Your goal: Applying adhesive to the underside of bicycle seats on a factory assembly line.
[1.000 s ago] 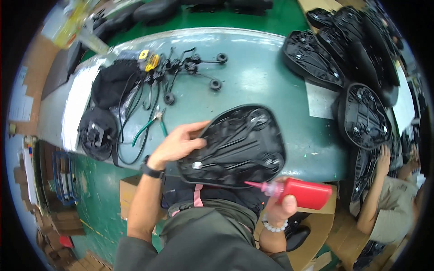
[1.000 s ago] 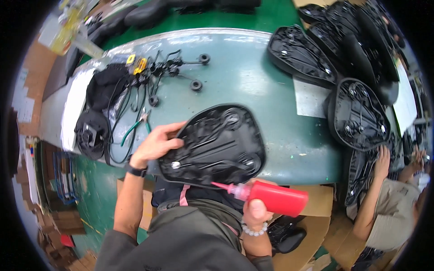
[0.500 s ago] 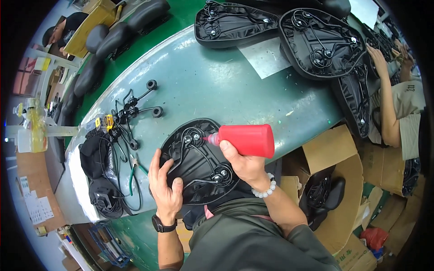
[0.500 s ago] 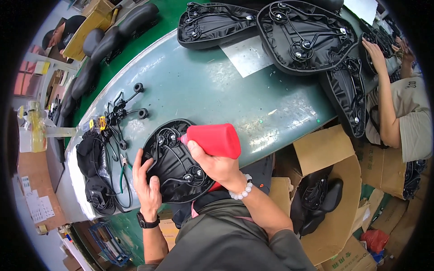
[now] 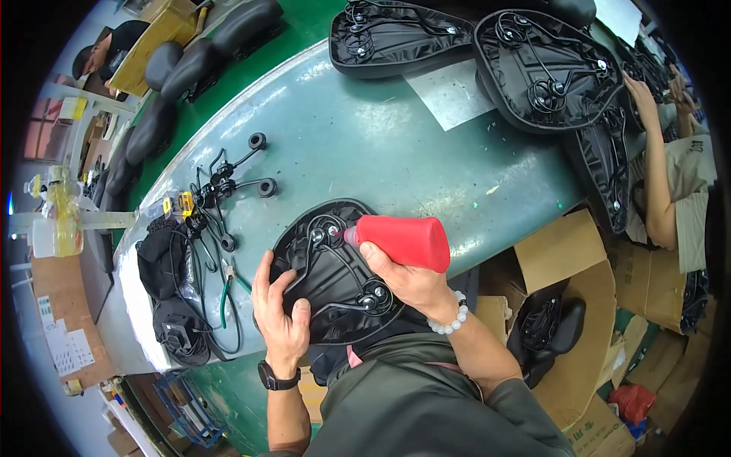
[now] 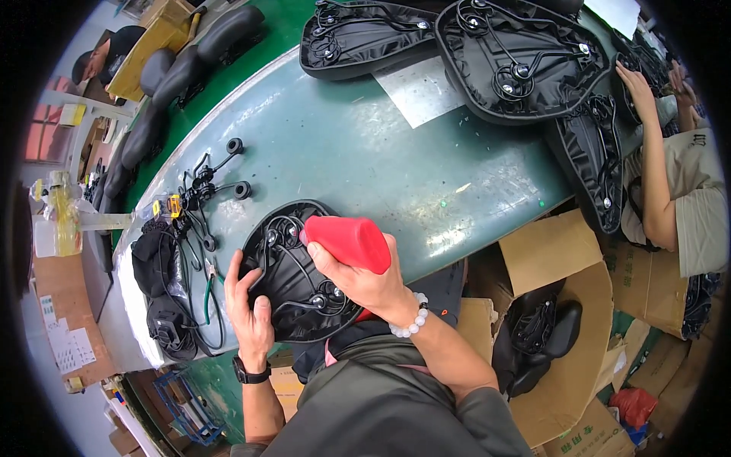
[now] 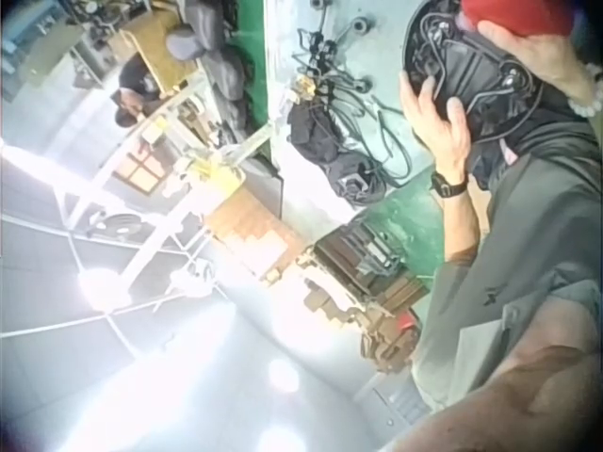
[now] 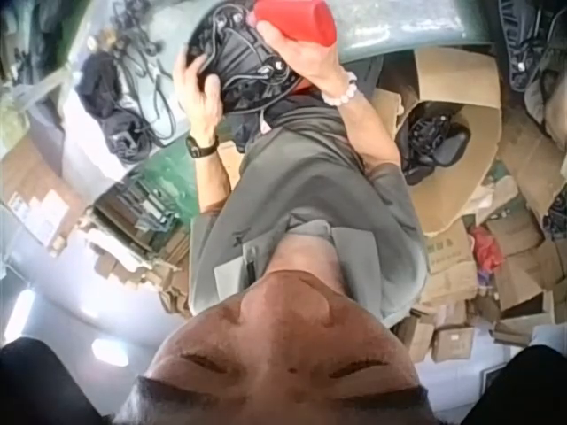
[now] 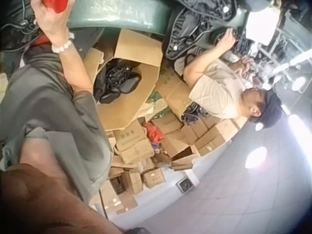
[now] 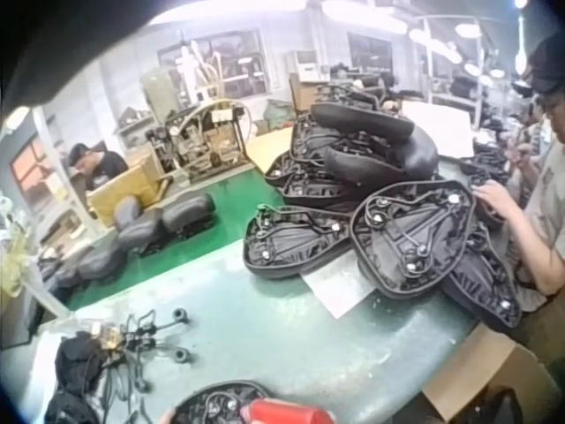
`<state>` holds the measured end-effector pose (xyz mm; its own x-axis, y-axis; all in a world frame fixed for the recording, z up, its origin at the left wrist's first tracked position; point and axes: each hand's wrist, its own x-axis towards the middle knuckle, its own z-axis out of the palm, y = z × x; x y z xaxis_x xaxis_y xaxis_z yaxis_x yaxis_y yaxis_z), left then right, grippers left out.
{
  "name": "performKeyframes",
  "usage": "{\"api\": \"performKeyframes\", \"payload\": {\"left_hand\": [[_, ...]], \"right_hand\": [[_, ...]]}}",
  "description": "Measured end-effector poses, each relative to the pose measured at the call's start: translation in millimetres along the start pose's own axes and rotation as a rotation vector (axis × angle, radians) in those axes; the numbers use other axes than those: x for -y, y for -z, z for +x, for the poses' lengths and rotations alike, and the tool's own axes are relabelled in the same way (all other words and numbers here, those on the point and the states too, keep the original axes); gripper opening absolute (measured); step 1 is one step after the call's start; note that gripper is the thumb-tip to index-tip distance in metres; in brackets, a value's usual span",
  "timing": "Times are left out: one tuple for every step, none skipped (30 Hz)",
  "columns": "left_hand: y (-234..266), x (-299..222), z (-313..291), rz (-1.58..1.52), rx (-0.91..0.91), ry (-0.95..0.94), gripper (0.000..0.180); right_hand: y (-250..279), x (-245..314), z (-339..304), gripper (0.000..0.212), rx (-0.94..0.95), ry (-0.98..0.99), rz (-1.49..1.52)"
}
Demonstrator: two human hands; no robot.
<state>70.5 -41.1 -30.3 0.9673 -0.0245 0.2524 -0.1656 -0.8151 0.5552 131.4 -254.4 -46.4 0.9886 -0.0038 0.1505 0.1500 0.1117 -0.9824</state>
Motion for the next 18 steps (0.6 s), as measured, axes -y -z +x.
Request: {"api": "performKeyframes", "payload": {"left_hand": [[1,0,0,0.001,-0.001,0.000,0.052],[0,1,0,0.001,0.001,-0.001,0.052],[-2,3,-1,-0.006,-0.004,-0.004,0.052],[-3,4,-2,-0.013,-0.007,-0.006,0.052],[-3,4,-2,-0.010,-0.005,-0.006,0.052],[-3,3,-1,-0.011,-0.006,-0.010,0.052],[-3,3,-1,-0.014,-0.005,-0.012,0.052],[-3,3,0,-0.014,-0.001,-0.011,0.052],[-3,2,1,-0.015,-0.005,-0.009,0.052],[-3,1,1,-0.016,-0.007,-0.009,0.052],[-2,0,1,-0.020,-0.006,-0.010,0.051],[-2,0,0,-0.015,-0.009,-0.012,0.051],[-2,1,0,-0.016,-0.010,-0.012,0.050],[-2,1,-1,-0.017,-0.012,-0.013,0.050],[-3,1,-1,-0.019,-0.007,-0.017,0.050],[-3,0,-2,-0.017,-0.006,-0.011,0.050],[-3,0,-1,-0.014,-0.006,-0.006,0.049],[-3,-1,-1,-0.015,-0.003,-0.007,0.049]], "right_hand": [[1,1,-1,0.021,0.014,-0.025,0.024],[2,3,-2,0.020,0.027,-0.050,0.048],[5,5,-4,0.020,0.025,-0.052,0.049],[11,7,-7,0.018,-0.009,-0.020,0.047],[16,8,-9,0.016,-0.041,0.013,0.048],[23,10,-14,0.016,-0.041,0.012,0.050],[31,12,-20,0.014,-0.044,-0.057,0.108],[37,12,-24,0.012,-0.049,-0.126,0.164],[41,8,-26,0.011,-0.016,-0.109,0.202],[46,7,-29,0.011,-0.021,-0.115,0.199],[50,9,-31,0.012,0.016,-0.098,0.129],[53,13,-32,0.013,0.056,-0.080,0.061],[52,18,-33,0.013,0.051,-0.085,0.059],[49,25,-31,0.011,0.041,-0.141,0.071],[47,28,-30,0.010,0.030,-0.192,0.083],[47,28,-30,0.010,0.025,-0.192,0.083],[48,27,-30,0.010,0.037,-0.156,0.040],[49,27,-31,0.011,0.050,-0.122,-0.004]]}}
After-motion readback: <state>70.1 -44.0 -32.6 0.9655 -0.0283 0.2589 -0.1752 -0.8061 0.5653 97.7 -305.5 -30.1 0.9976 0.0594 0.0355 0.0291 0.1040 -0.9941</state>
